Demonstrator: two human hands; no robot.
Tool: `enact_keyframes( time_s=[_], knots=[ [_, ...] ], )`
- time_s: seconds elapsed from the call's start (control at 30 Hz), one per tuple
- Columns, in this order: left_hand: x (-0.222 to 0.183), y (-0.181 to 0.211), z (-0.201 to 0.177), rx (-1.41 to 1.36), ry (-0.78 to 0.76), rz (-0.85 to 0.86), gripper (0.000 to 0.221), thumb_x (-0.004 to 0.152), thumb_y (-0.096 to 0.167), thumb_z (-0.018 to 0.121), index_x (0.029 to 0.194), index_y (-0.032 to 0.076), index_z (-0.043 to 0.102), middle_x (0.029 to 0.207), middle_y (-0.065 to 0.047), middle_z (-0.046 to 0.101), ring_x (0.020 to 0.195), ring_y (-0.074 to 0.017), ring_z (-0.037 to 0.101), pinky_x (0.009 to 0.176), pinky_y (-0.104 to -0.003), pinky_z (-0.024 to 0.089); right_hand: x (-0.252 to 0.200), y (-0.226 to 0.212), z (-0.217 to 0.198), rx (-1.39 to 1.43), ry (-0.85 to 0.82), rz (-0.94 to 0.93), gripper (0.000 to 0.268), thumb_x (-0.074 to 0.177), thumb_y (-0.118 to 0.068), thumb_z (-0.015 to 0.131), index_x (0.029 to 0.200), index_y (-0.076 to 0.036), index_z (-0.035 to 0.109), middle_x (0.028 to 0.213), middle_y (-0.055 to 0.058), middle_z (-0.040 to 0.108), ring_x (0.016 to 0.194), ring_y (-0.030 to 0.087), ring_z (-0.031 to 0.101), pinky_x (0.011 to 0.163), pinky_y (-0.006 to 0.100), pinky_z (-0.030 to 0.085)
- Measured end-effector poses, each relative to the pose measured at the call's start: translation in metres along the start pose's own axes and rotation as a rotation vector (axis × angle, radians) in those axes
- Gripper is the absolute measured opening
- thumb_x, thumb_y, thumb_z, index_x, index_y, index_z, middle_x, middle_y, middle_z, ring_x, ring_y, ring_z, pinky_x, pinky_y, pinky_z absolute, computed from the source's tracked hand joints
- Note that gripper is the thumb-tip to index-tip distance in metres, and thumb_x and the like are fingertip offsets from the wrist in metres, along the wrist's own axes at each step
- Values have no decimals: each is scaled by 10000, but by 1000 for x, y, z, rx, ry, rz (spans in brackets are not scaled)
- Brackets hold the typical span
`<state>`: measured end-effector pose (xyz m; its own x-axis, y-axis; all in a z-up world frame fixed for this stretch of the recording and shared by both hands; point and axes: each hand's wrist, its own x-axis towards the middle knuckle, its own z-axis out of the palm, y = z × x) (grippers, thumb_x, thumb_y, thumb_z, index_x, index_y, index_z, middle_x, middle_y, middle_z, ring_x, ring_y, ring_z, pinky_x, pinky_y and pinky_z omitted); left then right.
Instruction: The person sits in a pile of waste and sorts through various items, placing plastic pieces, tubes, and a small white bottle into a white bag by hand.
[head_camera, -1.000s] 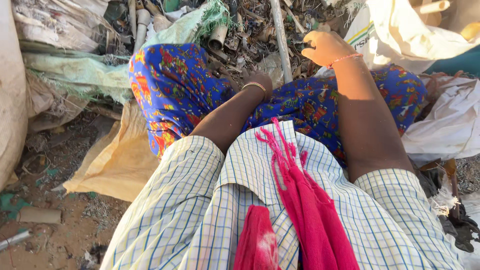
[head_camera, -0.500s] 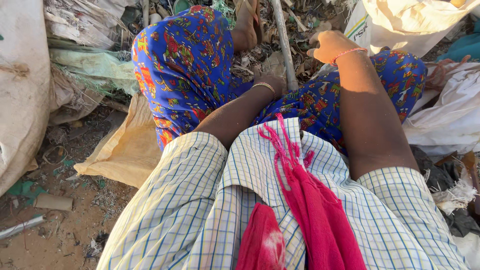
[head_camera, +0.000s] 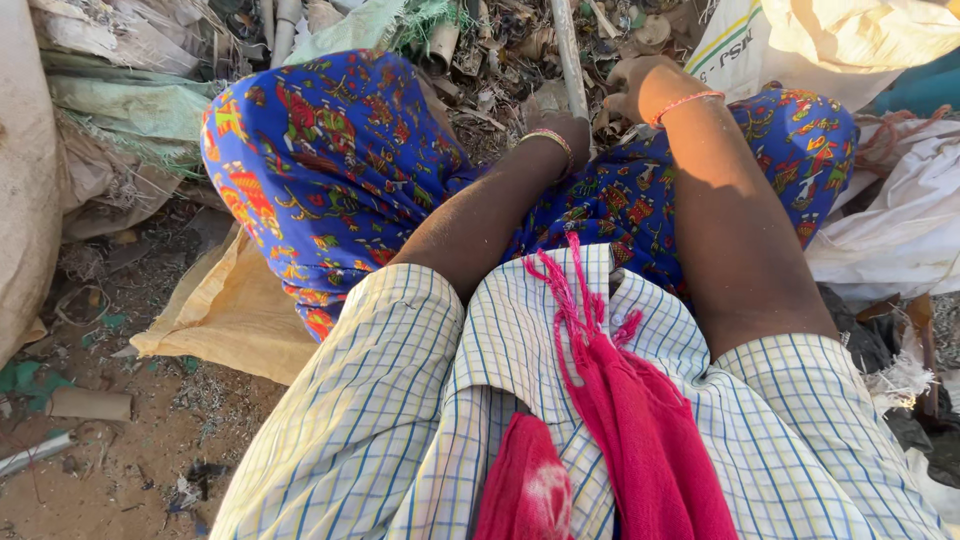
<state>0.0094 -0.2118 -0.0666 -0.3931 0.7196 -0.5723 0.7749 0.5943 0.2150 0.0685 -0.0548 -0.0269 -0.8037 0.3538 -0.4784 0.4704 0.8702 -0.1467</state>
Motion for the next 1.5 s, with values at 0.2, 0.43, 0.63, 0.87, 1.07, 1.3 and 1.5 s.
enact_keyframes(
  time_s=[0.2, 0.43, 0.63, 0.87, 1.07, 1.3, 1.5],
  knots=[
    [-16, -38, -20, 81, -217, 12, 421, 846, 242, 744, 1253, 139, 701, 1360, -129, 614, 1336, -375, 521, 1188, -716, 27, 46, -5, 38, 69, -103, -132, 542, 939, -468, 694, 1396, -185, 622, 1311, 176, 661, 1181, 379, 638, 973, 507, 525],
    [-16, -153, -84, -20, 107, -72, 436, 896, 142, 626, 1328, 86, 610, 1423, -154, 581, 1251, -356, 628, 1208, -688, 94, 138, 52, 69, -62, -139, -183, 417, 961, -284, 656, 1348, -134, 693, 1246, 201, 714, 1148, 375, 678, 1011, 484, 526],
    [16, -209, -87, -350, 351, -307, 420, 920, 199, 522, 1323, 86, 546, 1324, -193, 585, 1173, -414, 608, 1139, -658, 122, 222, 64, 102, -174, -165, -267, 386, 951, -207, 610, 1321, -147, 702, 1230, 195, 711, 1114, 391, 674, 1015, 489, 515],
    [16, -238, -57, -355, 243, -396, 402, 919, 151, 529, 1313, 74, 554, 1263, -176, 638, 1157, -393, 636, 1136, -647, 222, 257, -14, 181, -207, -395, -148, 393, 950, -86, 564, 1321, -97, 692, 1322, 191, 663, 1212, 383, 644, 1031, 517, 516],
    [15, -238, -30, -270, 321, -432, 328, 957, 198, 548, 1252, 61, 591, 1170, -166, 680, 1069, -372, 677, 1125, -617, 293, 184, -14, 223, -365, 239, -538, 527, 1012, -199, 568, 1513, -39, 535, 1589, 127, 505, 1546, 302, 368, 1305, 512, 190],
    [13, -237, -13, -337, 461, -409, 326, 927, 190, 607, 1223, 54, 621, 1112, -161, 691, 1024, -370, 686, 1006, -539, 426, 190, -23, 221, -633, 36, -227, 480, 975, -268, 465, 1385, -51, 591, 1559, 134, 489, 1552, 311, 263, 1224, 616, 83],
    [11, -241, -11, -216, 463, -449, 273, 904, 167, 612, 1159, 76, 645, 1042, -126, 686, 957, -337, 696, 915, -500, 488, 238, -132, 214, -41, -49, -492, 482, 911, -168, 680, 1373, -71, 589, 1458, 233, 535, 1398, 403, 466, 1162, 532, 317]
  ],
)
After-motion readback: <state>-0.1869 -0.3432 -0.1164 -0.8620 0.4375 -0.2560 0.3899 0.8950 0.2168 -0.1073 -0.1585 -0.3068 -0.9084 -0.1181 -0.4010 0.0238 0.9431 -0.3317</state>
